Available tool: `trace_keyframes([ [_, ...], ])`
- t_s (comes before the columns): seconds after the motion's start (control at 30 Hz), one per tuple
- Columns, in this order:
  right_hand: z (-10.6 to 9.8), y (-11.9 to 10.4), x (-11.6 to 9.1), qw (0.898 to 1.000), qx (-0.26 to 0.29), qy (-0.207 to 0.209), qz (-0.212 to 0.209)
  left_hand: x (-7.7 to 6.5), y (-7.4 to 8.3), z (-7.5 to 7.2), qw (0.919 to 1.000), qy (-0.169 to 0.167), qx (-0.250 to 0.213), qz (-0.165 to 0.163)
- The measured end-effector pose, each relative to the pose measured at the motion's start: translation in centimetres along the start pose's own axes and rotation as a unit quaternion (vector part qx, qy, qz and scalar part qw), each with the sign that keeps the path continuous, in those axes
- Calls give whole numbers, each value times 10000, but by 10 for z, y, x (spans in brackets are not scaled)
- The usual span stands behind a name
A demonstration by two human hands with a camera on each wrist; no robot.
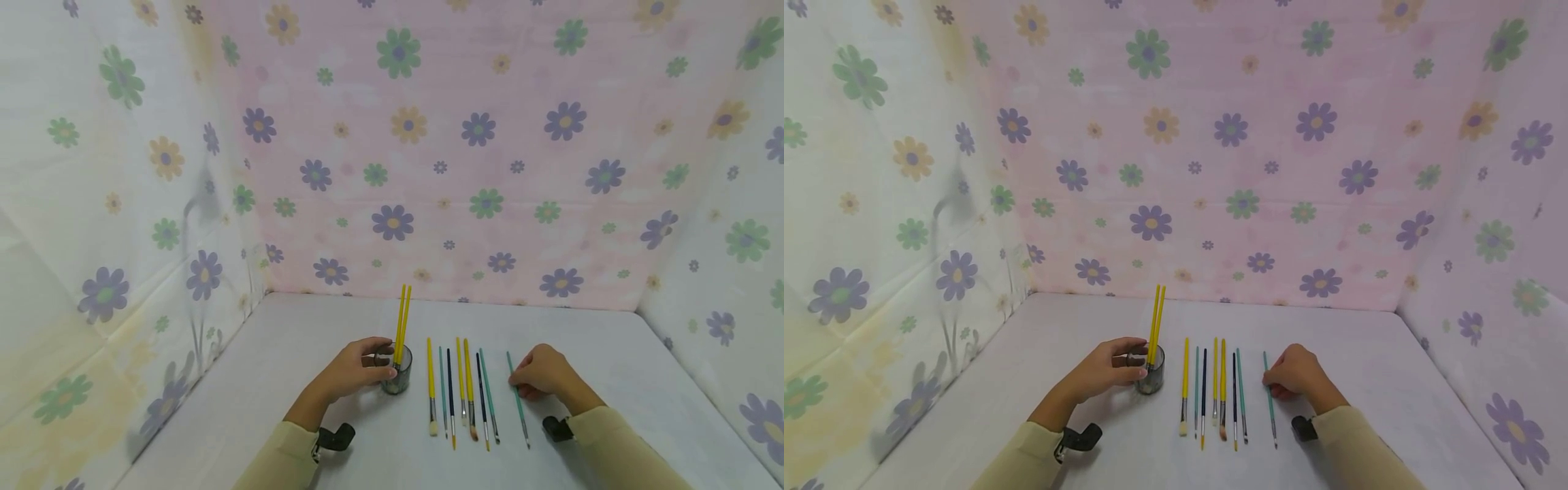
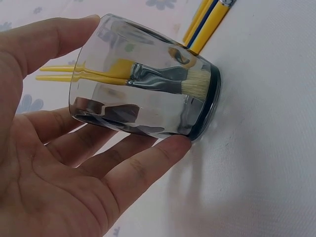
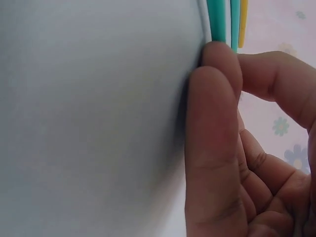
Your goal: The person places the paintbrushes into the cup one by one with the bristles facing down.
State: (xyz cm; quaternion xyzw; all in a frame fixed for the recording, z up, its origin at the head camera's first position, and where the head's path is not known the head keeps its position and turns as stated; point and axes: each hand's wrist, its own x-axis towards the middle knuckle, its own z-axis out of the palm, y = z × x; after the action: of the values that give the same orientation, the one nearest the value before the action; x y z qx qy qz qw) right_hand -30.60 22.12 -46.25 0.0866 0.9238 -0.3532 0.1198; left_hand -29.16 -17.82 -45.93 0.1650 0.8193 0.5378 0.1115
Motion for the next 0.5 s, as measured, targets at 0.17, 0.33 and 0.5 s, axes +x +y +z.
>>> trace_keyframes([
  [0.17, 1, -3, 0, 10000, 31, -11, -80, 0, 0, 0, 10000, -27, -28, 7],
  [0.33, 2, -8, 2, 9999, 76, -32, -114, 0, 0, 0, 10000, -40, -51, 22],
  [0.5, 4, -13, 3, 9997, 190, -10, -171, 1, -2, 0, 10000, -32, -85, -33],
])
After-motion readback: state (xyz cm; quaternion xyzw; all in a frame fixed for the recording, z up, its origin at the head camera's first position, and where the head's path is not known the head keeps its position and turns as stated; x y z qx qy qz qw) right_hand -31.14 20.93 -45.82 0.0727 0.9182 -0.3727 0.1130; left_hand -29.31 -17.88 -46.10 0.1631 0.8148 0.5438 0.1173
